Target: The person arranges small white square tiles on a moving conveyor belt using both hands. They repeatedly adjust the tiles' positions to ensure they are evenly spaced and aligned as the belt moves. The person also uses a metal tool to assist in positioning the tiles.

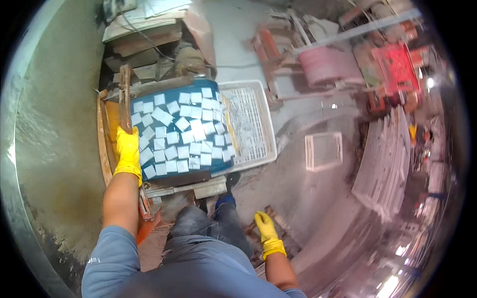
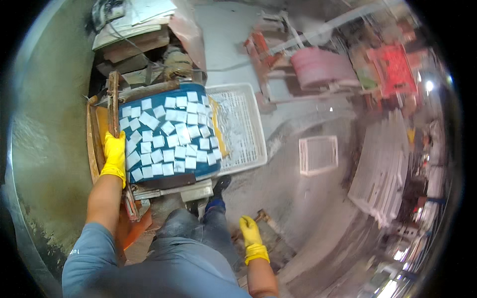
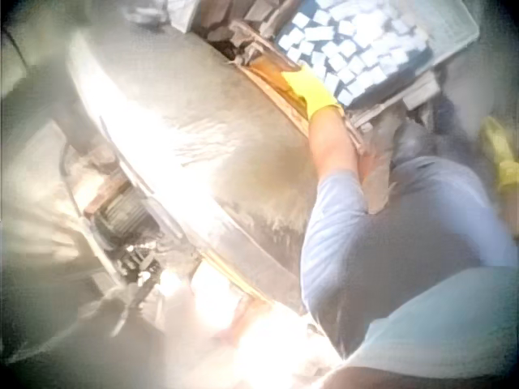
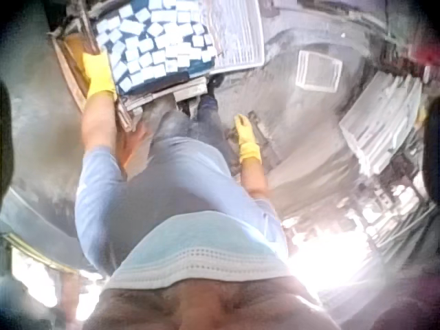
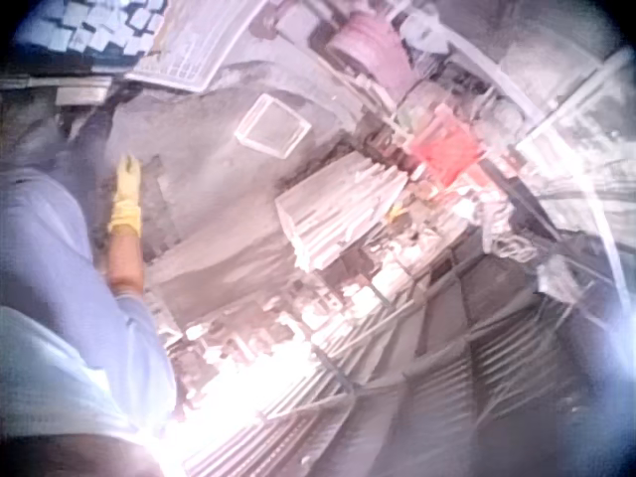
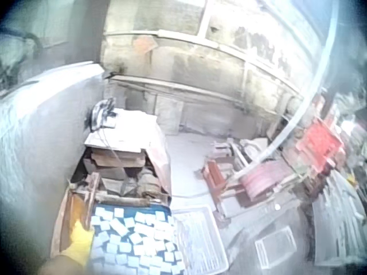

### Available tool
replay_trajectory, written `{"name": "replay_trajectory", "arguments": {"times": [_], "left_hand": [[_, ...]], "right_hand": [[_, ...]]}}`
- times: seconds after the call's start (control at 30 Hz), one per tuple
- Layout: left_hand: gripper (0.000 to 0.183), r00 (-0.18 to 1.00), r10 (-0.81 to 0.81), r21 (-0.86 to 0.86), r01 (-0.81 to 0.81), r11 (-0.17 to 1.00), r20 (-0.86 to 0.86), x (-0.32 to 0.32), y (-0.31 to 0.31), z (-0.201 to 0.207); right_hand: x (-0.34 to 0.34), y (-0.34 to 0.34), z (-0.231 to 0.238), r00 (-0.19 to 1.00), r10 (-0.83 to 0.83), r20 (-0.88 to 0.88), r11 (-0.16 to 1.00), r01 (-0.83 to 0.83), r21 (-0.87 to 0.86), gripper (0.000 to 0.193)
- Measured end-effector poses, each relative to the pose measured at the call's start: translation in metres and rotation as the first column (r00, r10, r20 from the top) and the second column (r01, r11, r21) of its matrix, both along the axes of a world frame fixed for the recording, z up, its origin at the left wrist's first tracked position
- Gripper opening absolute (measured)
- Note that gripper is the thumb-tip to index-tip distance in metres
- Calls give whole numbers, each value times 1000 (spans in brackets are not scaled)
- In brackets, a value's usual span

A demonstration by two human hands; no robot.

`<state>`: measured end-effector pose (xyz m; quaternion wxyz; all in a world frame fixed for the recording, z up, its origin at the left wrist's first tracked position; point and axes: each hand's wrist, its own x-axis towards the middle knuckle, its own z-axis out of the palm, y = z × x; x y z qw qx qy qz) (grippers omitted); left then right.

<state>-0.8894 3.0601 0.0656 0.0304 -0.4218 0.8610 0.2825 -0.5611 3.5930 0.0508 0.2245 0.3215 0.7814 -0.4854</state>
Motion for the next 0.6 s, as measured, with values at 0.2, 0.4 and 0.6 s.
{"name": "replay_trajectory", "arguments": {"times": [0.2, 0.4, 0.6], "left_hand": [[74, 989, 119, -200, -99, 975, 92, 2, -10, -33], [77, 984, 153, -239, -127, 963, 90, -2, -10, -18], [81, 966, 160, -152, -131, 980, 203, -7, -14, -13]], "right_hand": [[-206, -91, 11, 942, 313, -117, 898, -334, -288, 44], [-446, -220, 79, 855, 407, -322, 697, -519, -495, 46], [-675, -380, 121, 684, 296, -667, 448, -716, -535, 56]]}}
